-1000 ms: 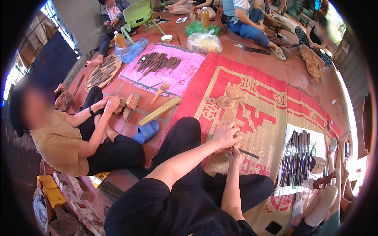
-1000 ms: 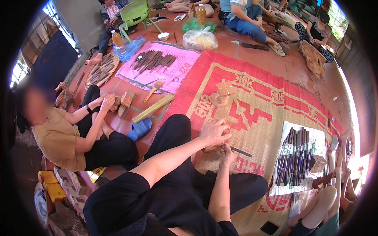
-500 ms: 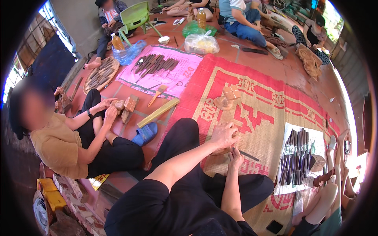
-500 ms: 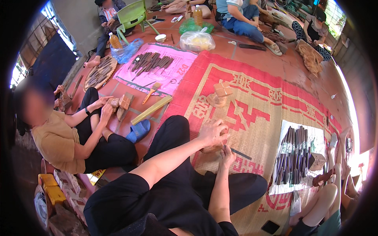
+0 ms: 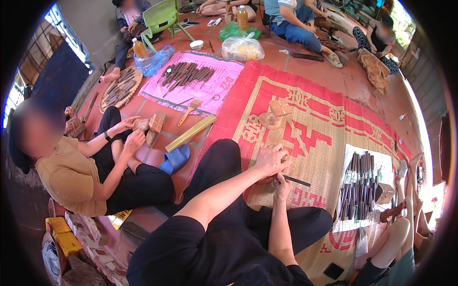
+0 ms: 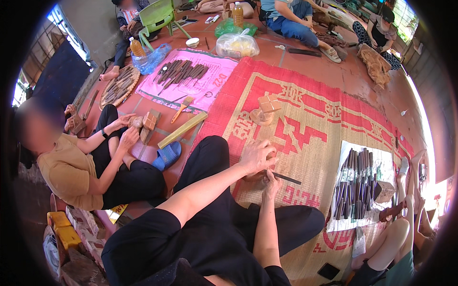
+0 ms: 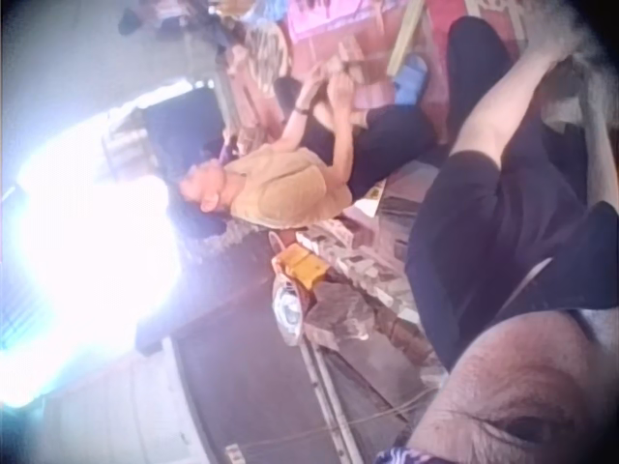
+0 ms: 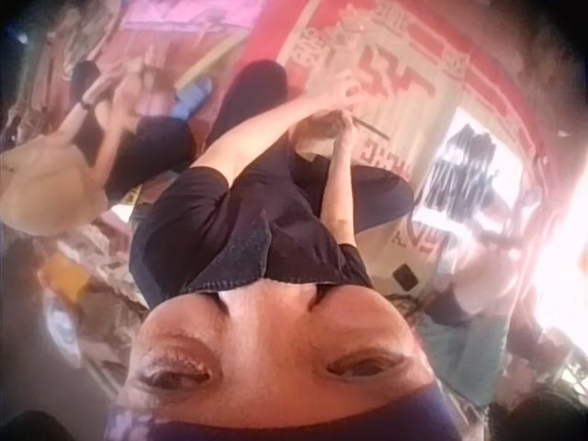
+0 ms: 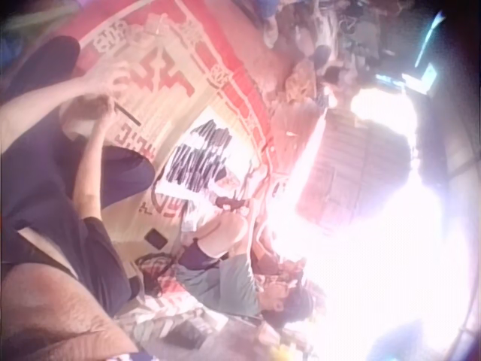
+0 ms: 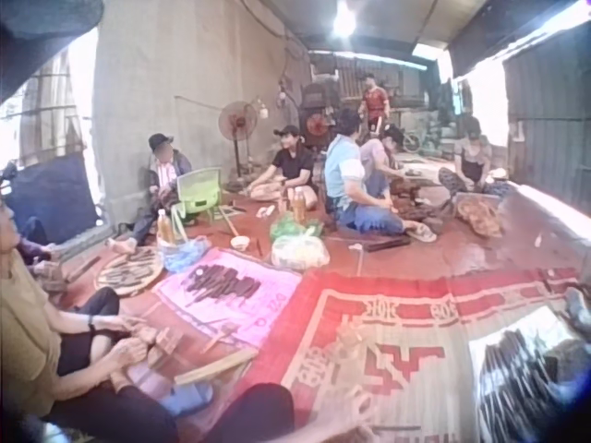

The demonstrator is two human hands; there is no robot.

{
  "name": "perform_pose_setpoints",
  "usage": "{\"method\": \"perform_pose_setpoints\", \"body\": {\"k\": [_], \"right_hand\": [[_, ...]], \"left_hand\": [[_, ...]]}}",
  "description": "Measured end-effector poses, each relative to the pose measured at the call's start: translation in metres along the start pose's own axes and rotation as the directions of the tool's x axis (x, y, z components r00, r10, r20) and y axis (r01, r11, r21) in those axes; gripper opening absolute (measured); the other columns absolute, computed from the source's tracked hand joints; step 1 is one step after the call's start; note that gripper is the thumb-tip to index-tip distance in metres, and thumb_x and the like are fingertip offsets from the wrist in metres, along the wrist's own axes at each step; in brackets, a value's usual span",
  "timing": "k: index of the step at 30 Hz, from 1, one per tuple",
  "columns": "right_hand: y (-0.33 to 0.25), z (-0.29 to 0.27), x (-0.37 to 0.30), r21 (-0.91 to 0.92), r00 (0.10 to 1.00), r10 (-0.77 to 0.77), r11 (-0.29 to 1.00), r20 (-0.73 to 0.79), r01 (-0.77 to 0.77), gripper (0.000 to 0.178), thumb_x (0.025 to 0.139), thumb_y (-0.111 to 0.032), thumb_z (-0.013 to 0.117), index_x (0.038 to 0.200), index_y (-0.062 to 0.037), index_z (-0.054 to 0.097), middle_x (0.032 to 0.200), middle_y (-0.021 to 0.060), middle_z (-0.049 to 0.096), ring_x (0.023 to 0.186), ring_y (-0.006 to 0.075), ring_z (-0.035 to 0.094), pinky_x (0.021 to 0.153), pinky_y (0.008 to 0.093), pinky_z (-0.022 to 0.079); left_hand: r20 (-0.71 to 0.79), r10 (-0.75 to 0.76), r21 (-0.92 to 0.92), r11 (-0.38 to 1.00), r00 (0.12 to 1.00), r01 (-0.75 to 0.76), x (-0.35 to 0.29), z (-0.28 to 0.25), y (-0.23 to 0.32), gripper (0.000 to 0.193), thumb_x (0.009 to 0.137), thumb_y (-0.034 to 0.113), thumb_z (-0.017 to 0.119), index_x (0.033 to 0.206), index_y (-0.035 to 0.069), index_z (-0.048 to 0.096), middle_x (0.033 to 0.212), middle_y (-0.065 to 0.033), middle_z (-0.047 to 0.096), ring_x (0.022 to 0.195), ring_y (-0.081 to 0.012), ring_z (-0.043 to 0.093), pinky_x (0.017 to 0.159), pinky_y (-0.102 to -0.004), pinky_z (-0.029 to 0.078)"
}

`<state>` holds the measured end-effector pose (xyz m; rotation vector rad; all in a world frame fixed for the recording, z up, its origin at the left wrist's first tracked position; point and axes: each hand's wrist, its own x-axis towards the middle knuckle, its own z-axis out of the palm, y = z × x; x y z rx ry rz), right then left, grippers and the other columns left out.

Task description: The person sits cross-legged on a mat and uses a small knife to carve a piece of wood held in their left hand. They repeatedly scrape and shape the wood, rotating it to work on different sides while other people work nearby.

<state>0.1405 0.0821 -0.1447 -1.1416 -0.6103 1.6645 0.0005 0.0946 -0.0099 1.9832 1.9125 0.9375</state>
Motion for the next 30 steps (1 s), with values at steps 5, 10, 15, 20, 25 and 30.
{"method": "perform_pose_setpoints", "body": {"k": [5, 10, 15, 20, 25, 30], "right_hand": [[-0.006, 0.001, -0.007, 0.092, 0.992, -0.010, 0.995, -0.128, 0.022, 0.013, 0.080, -0.006, 0.066, 0.091, 0.0018, 0.064, 0.078, 0.0073, 0.064, 0.061, 0.0117, 0.059, 0.055, 0.0201, 0.048], [-0.010, 0.003, -0.010, 0.014, 0.996, 0.042, 0.999, -0.083, -0.041, 0.014, 0.080, -0.007, 0.067, 0.091, 0.0001, 0.064, 0.076, 0.0061, 0.064, 0.059, 0.0107, 0.058, 0.054, 0.0187, 0.047], [0.003, -0.004, -0.006, 0.015, 0.995, -0.002, 1.000, -0.104, 0.003, 0.014, 0.079, -0.007, 0.068, 0.091, -0.0011, 0.064, 0.075, 0.0048, 0.063, 0.059, 0.0105, 0.058, 0.055, 0.0182, 0.045], [-0.004, -0.002, -0.010, 0.046, 0.995, 0.004, 0.999, -0.098, 0.000, 0.017, 0.080, -0.007, 0.067, 0.095, -0.0004, 0.063, 0.075, 0.0034, 0.061, 0.059, 0.0089, 0.054, 0.053, 0.0184, 0.041], [0.000, -0.002, -0.007, -0.056, 0.999, -0.054, 0.997, 0.007, 0.054, 0.017, 0.079, -0.008, 0.069, 0.094, -0.0001, 0.065, 0.071, 0.0010, 0.058, 0.055, 0.0059, 0.049, 0.049, 0.0172, 0.036], [-0.006, -0.004, -0.006, 0.031, 0.986, -0.009, 0.999, -0.164, 0.014, 0.020, 0.080, -0.008, 0.069, 0.096, 0.0019, 0.063, 0.080, 0.0045, 0.063, 0.060, 0.0098, 0.056, 0.055, 0.0189, 0.044]], "left_hand": [[-0.062, 0.048, 0.020, 0.999, 0.997, -0.046, -0.001, 0.001, 0.000, 0.030, 0.075, 0.039, 0.065, 0.090, 0.013, 0.066, 0.094, -0.0055, 0.057, 0.087, -0.0245, 0.058, 0.079, -0.0399, 0.041], [-0.039, 0.032, -0.003, 0.999, 0.999, -0.032, 0.000, 0.000, -0.003, 0.030, 0.075, 0.039, 0.064, 0.090, 0.013, 0.066, 0.095, -0.0059, 0.057, 0.088, -0.0250, 0.058, 0.080, -0.0407, 0.040], [-0.029, 0.019, 0.014, 1.000, 0.999, -0.018, -0.001, 0.001, -0.001, 0.030, 0.075, 0.039, 0.064, 0.090, 0.013, 0.066, 0.095, -0.0061, 0.057, 0.089, -0.0252, 0.058, 0.081, -0.0409, 0.040], [-0.052, 0.033, 0.005, 0.999, 0.998, -0.032, -0.002, 0.004, -0.003, 0.031, 0.075, 0.040, 0.064, 0.090, 0.013, 0.066, 0.095, -0.0061, 0.057, 0.089, -0.0252, 0.057, 0.081, -0.0406, 0.040], [-0.006, 0.005, -0.012, 1.000, 1.000, -0.005, 0.000, -0.001, 0.001, 0.031, 0.075, 0.040, 0.064, 0.090, 0.013, 0.066, 0.096, -0.0065, 0.057, 0.090, -0.0255, 0.057, 0.082, -0.0405, 0.040], [-0.047, 0.033, 0.007, 0.999, 0.998, -0.033, 0.000, 0.000, -0.003, 0.030, 0.075, 0.039, 0.065, 0.090, 0.012, 0.066, 0.095, -0.0064, 0.056, 0.088, -0.0255, 0.058, 0.081, -0.0403, 0.041]]}}
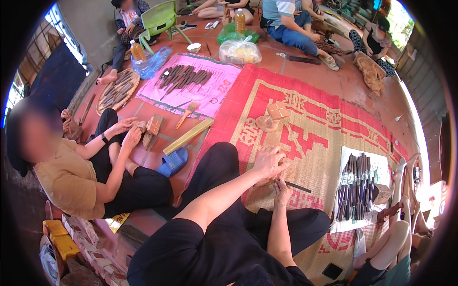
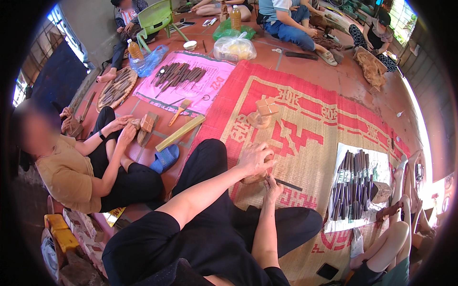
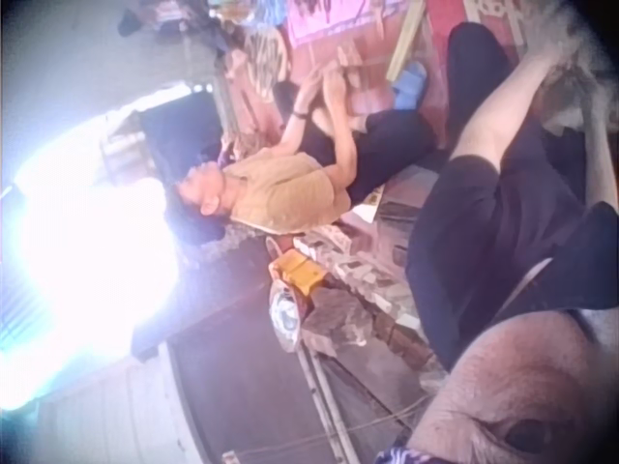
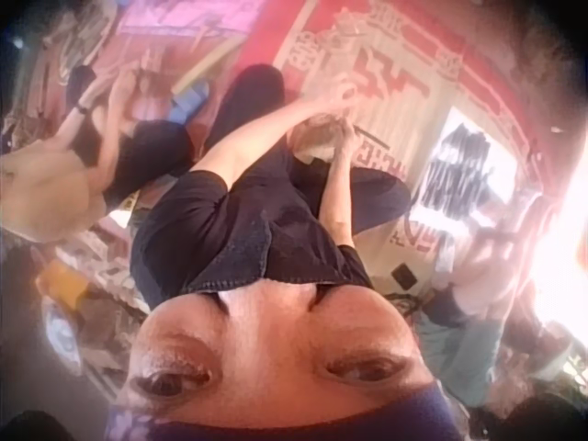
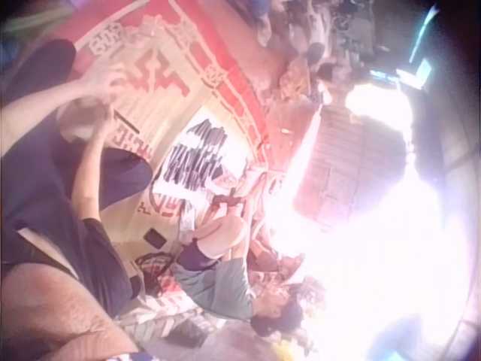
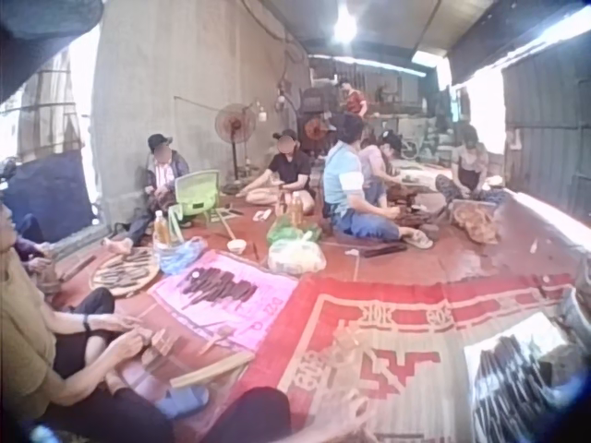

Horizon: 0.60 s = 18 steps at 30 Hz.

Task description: The person sits cross-legged on a mat and uses a small knife to carve a piece of wood held in their left hand. They repeatedly scrape and shape the wood, rotating it to work on different sides while other people work nearby.

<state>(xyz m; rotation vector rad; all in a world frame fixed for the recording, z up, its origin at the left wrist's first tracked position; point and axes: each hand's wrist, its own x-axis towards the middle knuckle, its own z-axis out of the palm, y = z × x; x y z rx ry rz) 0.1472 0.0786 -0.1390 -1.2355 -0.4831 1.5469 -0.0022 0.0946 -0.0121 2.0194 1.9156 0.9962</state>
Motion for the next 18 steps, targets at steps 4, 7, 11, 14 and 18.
{"method": "perform_pose_setpoints", "body": {"k": [4, 7, 11, 14, 18], "right_hand": [[0.006, 0.002, 0.003, -0.126, 0.988, -0.034, 0.991, 0.150, 0.053, 0.017, 0.082, -0.010, 0.066, 0.095, 0.0012, 0.064, 0.077, 0.0034, 0.063, 0.062, 0.0108, 0.057, 0.056, 0.0205, 0.045], [0.007, -0.002, 0.010, -0.061, 0.986, -0.026, 0.997, 0.166, 0.037, 0.017, 0.082, -0.011, 0.067, 0.094, 0.0013, 0.064, 0.076, 0.0027, 0.062, 0.059, 0.0092, 0.055, 0.055, 0.0198, 0.043], [0.000, 0.001, 0.003, -0.001, 0.998, -0.015, 1.000, 0.053, 0.015, 0.018, 0.079, -0.009, 0.070, 0.090, 0.0023, 0.064, 0.074, 0.0050, 0.062, 0.058, 0.0086, 0.053, 0.054, 0.0187, 0.042], [-0.001, 0.004, 0.003, -0.003, 0.993, -0.021, 1.000, 0.114, 0.022, 0.017, 0.078, -0.010, 0.071, 0.087, 0.0025, 0.063, 0.074, 0.0069, 0.063, 0.058, 0.0098, 0.055, 0.052, 0.0194, 0.042], [0.001, 0.007, 0.004, -0.016, 0.995, -0.057, 0.998, 0.086, 0.058, 0.015, 0.077, -0.009, 0.071, 0.082, 0.0009, 0.062, 0.074, 0.0073, 0.063, 0.057, 0.0107, 0.056, 0.050, 0.0202, 0.042]], "left_hand": [[0.012, 0.002, -0.012, 1.000, 1.000, -0.001, 0.000, 0.002, -0.001, 0.031, 0.075, 0.039, 0.064, 0.091, 0.013, 0.066, 0.096, -0.0067, 0.057, 0.088, -0.0257, 0.058, 0.081, -0.0403, 0.041], [0.022, -0.004, 0.003, 1.000, 1.000, 0.004, 0.001, -0.001, 0.004, 0.031, 0.075, 0.039, 0.065, 0.092, 0.013, 0.066, 0.096, -0.0070, 0.057, 0.089, -0.0255, 0.058, 0.081, -0.0404, 0.041], [0.014, 0.009, 0.025, 1.000, 1.000, -0.010, 0.000, -0.004, 0.003, 0.030, 0.076, 0.039, 0.065, 0.092, 0.014, 0.066, 0.096, -0.0068, 0.057, 0.090, -0.0254, 0.057, 0.081, -0.0407, 0.041], [0.024, -0.019, 0.011, 1.000, 1.000, 0.019, 0.000, -0.001, 0.003, 0.031, 0.077, 0.041, 0.063, 0.092, 0.014, 0.066, 0.097, -0.0065, 0.057, 0.091, -0.0254, 0.057, 0.082, -0.0408, 0.040], [0.045, -0.012, 0.006, 1.000, 0.999, 0.011, 0.001, -0.004, 0.004, 0.032, 0.077, 0.041, 0.063, 0.092, 0.013, 0.066, 0.097, -0.0066, 0.057, 0.091, -0.0258, 0.057, 0.082, -0.0404, 0.040]]}}
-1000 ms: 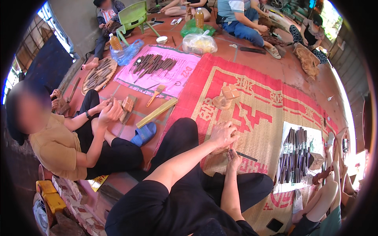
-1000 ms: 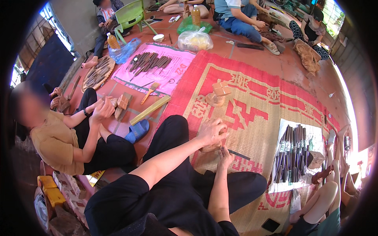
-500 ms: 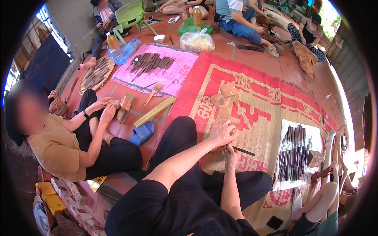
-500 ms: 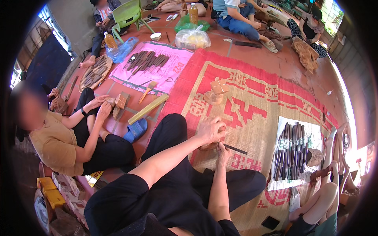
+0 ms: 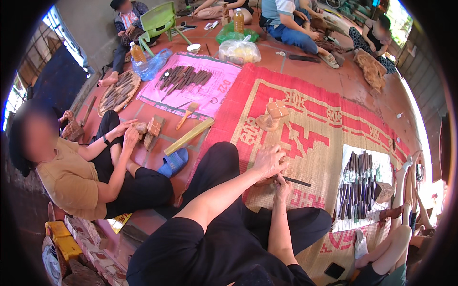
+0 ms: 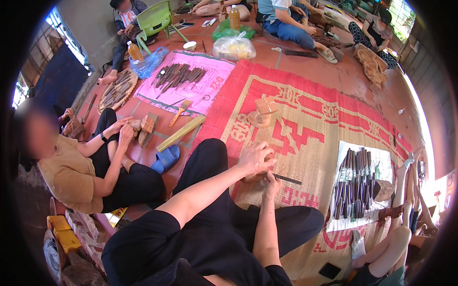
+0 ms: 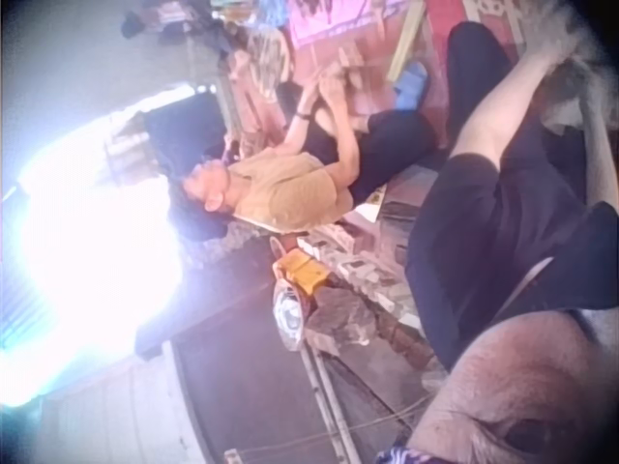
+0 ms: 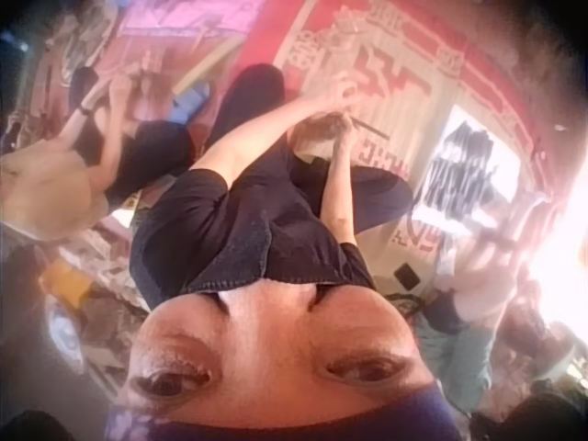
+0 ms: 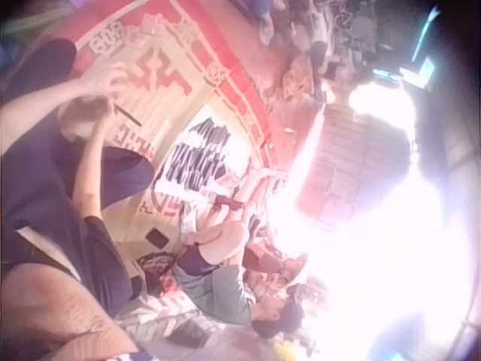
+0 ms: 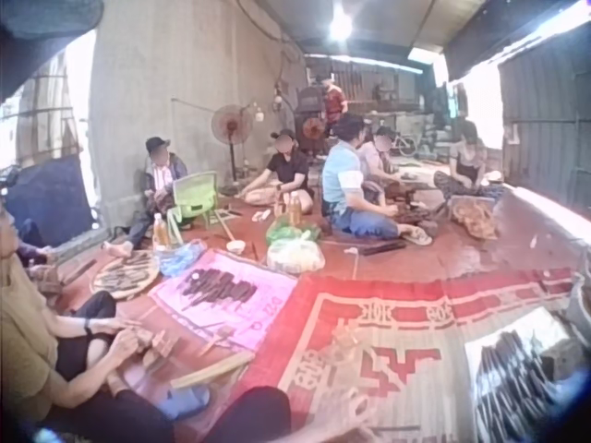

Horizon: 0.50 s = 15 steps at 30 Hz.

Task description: The person sits cross-legged on a mat and uses a small knife to carve a piece of wood held in their left hand. They repeatedly scrape and shape the wood, rotating it to work on different sides while other people work nearby.

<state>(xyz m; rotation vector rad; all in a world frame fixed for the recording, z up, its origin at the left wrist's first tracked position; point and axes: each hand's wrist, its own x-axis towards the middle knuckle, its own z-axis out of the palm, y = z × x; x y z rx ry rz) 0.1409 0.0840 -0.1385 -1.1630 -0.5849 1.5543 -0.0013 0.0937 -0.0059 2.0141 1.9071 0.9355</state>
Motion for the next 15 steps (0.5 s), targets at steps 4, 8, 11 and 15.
{"method": "perform_pose_setpoints", "body": {"k": [4, 8, 11, 15], "right_hand": [[-0.003, 0.002, -0.003, 0.138, 0.983, 0.028, 0.990, -0.180, -0.003, 0.012, 0.077, -0.009, 0.070, 0.080, -0.0011, 0.061, 0.073, 0.0063, 0.063, 0.055, 0.0108, 0.054, 0.049, 0.0205, 0.041], [-0.007, 0.005, 0.000, 0.013, 0.999, 0.050, 0.999, 0.015, -0.050, 0.012, 0.079, -0.008, 0.067, 0.082, -0.0005, 0.059, 0.074, 0.0073, 0.063, 0.060, 0.0140, 0.059, 0.053, 0.0225, 0.046], [0.003, -0.003, 0.007, -0.022, 0.999, 0.046, 0.999, 0.010, -0.046, 0.017, 0.079, -0.007, 0.067, 0.088, 0.0006, 0.055, 0.075, 0.0087, 0.064, 0.065, 0.0163, 0.062, 0.057, 0.0256, 0.049], [-0.002, -0.003, 0.005, 0.080, 0.993, 0.064, 0.995, -0.096, -0.056, 0.017, 0.079, -0.009, 0.068, 0.085, 0.0002, 0.056, 0.073, 0.0078, 0.062, 0.058, 0.0133, 0.057, 0.054, 0.0238, 0.046]], "left_hand": [[-0.007, 0.010, 0.028, 1.000, 1.000, -0.010, -0.001, 0.000, 0.001, 0.031, 0.077, 0.040, 0.063, 0.092, 0.013, 0.066, 0.096, -0.0063, 0.057, 0.091, -0.0257, 0.057, 0.082, -0.0398, 0.041], [0.010, -0.027, 0.026, 0.999, 1.000, 0.027, 0.000, -0.003, 0.003, 0.032, 0.077, 0.041, 0.063, 0.093, 0.014, 0.066, 0.096, -0.0057, 0.057, 0.090, -0.0256, 0.057, 0.082, -0.0400, 0.041], [0.018, -0.020, 0.001, 1.000, 1.000, 0.020, 0.000, -0.001, 0.003, 0.032, 0.076, 0.041, 0.063, 0.093, 0.014, 0.066, 0.096, -0.0053, 0.057, 0.088, -0.0252, 0.058, 0.080, -0.0404, 0.042], [-0.035, 0.014, 0.043, 0.999, 0.999, -0.012, 0.000, 0.003, 0.000, 0.031, 0.076, 0.040, 0.063, 0.093, 0.014, 0.066, 0.096, -0.0050, 0.057, 0.087, -0.0244, 0.058, 0.080, -0.0400, 0.042]]}}
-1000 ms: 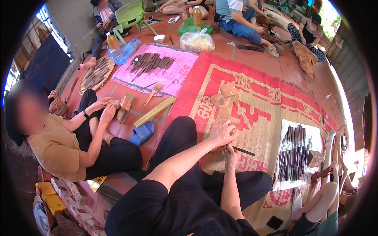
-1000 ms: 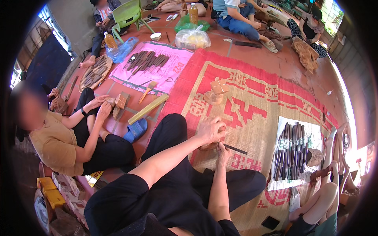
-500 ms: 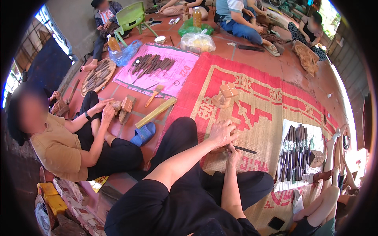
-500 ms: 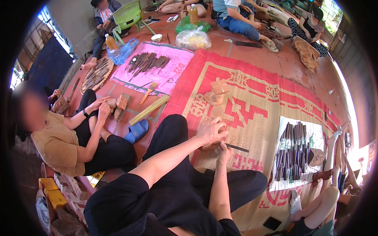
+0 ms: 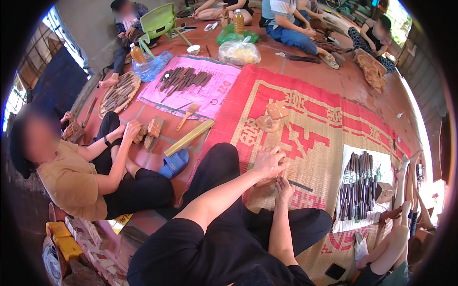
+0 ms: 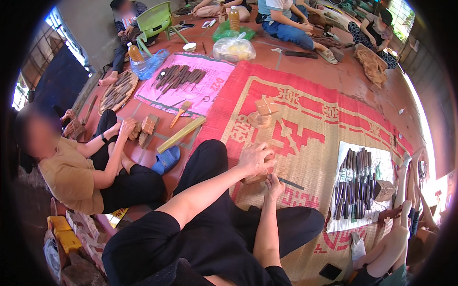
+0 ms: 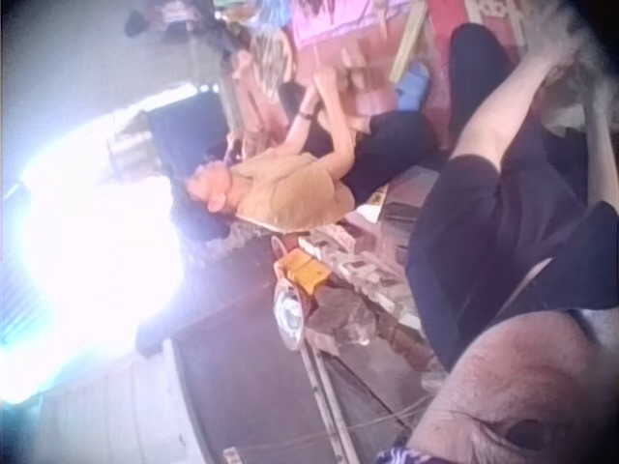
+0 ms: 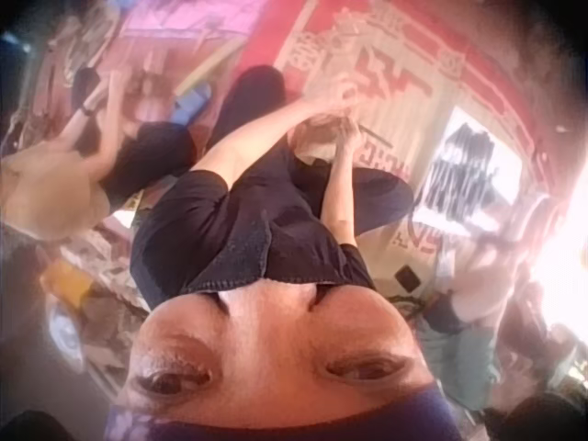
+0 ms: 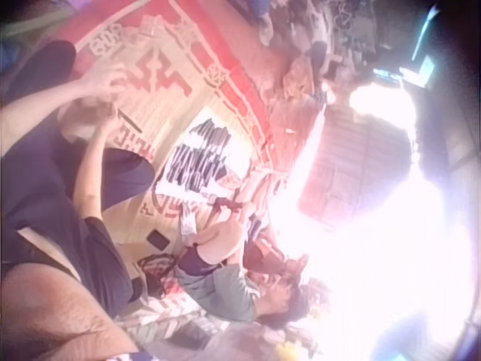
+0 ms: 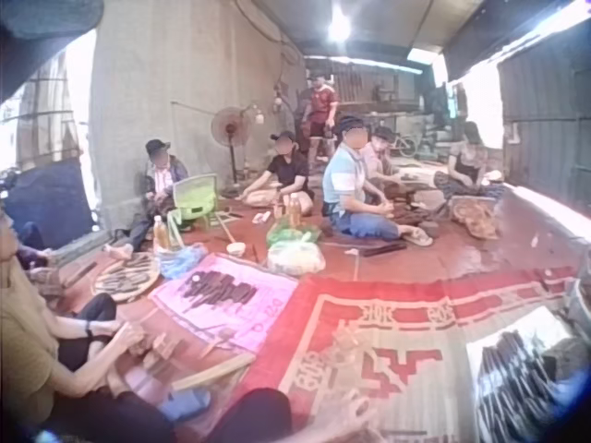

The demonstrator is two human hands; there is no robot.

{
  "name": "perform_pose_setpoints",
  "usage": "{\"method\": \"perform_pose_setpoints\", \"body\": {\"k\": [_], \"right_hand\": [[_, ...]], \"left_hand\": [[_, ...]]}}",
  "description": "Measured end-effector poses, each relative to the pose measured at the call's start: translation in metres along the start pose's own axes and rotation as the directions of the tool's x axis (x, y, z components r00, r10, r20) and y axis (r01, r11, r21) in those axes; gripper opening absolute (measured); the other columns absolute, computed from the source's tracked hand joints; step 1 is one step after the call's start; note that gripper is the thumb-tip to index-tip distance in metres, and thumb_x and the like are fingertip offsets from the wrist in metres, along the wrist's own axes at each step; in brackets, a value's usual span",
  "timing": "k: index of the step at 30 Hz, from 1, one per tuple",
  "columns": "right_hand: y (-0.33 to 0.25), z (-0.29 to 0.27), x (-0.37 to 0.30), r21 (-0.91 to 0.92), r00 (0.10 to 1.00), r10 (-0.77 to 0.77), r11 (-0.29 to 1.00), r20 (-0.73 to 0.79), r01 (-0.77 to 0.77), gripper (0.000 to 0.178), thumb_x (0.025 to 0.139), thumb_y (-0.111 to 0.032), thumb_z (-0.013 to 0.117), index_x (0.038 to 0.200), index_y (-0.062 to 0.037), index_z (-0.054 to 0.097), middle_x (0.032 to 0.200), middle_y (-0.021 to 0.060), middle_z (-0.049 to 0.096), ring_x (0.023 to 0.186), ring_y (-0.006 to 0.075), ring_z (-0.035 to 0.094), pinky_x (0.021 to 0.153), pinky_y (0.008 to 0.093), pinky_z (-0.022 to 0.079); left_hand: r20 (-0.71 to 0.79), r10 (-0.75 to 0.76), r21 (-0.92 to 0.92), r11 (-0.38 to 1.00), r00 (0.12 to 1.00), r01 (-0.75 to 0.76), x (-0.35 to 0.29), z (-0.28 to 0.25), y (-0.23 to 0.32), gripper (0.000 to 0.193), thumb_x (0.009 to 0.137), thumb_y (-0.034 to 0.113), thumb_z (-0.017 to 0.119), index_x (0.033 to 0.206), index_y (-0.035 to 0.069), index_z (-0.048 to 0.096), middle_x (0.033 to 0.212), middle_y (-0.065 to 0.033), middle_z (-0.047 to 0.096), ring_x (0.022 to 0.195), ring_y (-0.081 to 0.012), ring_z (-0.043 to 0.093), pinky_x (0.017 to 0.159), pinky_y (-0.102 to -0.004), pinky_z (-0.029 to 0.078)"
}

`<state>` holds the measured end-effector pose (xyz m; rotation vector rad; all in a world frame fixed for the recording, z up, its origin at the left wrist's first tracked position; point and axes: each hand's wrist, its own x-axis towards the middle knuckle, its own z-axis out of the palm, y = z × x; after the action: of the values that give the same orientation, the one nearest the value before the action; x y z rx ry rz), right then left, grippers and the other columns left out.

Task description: The person sits cross-legged on a mat and uses a small knife to carve a piece of wood held in their left hand. They repeatedly scrape and shape the wood, rotating it to work on different sides while other people work nearby.

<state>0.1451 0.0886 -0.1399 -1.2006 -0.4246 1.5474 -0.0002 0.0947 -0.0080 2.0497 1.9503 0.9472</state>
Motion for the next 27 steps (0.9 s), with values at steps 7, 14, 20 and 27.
{"method": "perform_pose_setpoints", "body": {"k": [7, 14, 20, 27], "right_hand": [[-0.004, 0.010, -0.006, -0.014, 0.995, -0.019, 1.000, 0.094, 0.021, 0.010, 0.080, -0.008, 0.067, 0.078, -0.0015, 0.059, 0.073, 0.0081, 0.062, 0.060, 0.0128, 0.058, 0.052, 0.0227, 0.045], [-0.008, 0.014, -0.005, -0.012, 0.997, 0.044, 0.999, 0.056, -0.043, 0.009, 0.080, -0.006, 0.066, 0.081, -0.0015, 0.057, 0.073, 0.0068, 0.061, 0.056, 0.0116, 0.055, 0.051, 0.0215, 0.044], [-0.003, 0.006, 0.003, 0.008, 0.999, 0.010, 1.000, 0.041, -0.010, 0.012, 0.080, -0.007, 0.066, 0.085, -0.0010, 0.056, 0.075, 0.0079, 0.061, 0.057, 0.0122, 0.055, 0.050, 0.0215, 0.044], [-0.002, 0.009, 0.008, -0.071, 0.988, 0.032, 0.997, 0.153, -0.022, 0.010, 0.078, -0.005, 0.066, 0.080, -0.0009, 0.058, 0.073, 0.0070, 0.061, 0.062, 0.0130, 0.059, 0.053, 0.0227, 0.045]], "left_hand": [[0.032, -0.021, -0.014, 1.000, 0.999, 0.022, 0.000, -0.003, 0.004, 0.031, 0.076, 0.041, 0.063, 0.093, 0.014, 0.066, 0.095, -0.0049, 0.057, 0.089, -0.0240, 0.058, 0.081, -0.0401, 0.042], [0.030, -0.019, -0.020, 1.000, 0.999, 0.019, -0.001, -0.003, 0.001, 0.032, 0.076, 0.040, 0.064, 0.093, 0.013, 0.066, 0.096, -0.0052, 0.057, 0.090, -0.0244, 0.058, 0.082, -0.0402, 0.042], [0.007, -0.008, -0.002, 1.000, 1.000, 0.008, -0.001, -0.003, 0.005, 0.030, 0.075, 0.038, 0.064, 0.091, 0.013, 0.066, 0.095, -0.0057, 0.057, 0.089, -0.0239, 0.058, 0.079, -0.0397, 0.043], [0.013, 0.000, -0.022, 1.000, 1.000, 0.000, -0.001, -0.001, 0.000, 0.031, 0.076, 0.039, 0.063, 0.091, 0.013, 0.066, 0.095, -0.0057, 0.057, 0.088, -0.0243, 0.058, 0.080, -0.0397, 0.043]]}}
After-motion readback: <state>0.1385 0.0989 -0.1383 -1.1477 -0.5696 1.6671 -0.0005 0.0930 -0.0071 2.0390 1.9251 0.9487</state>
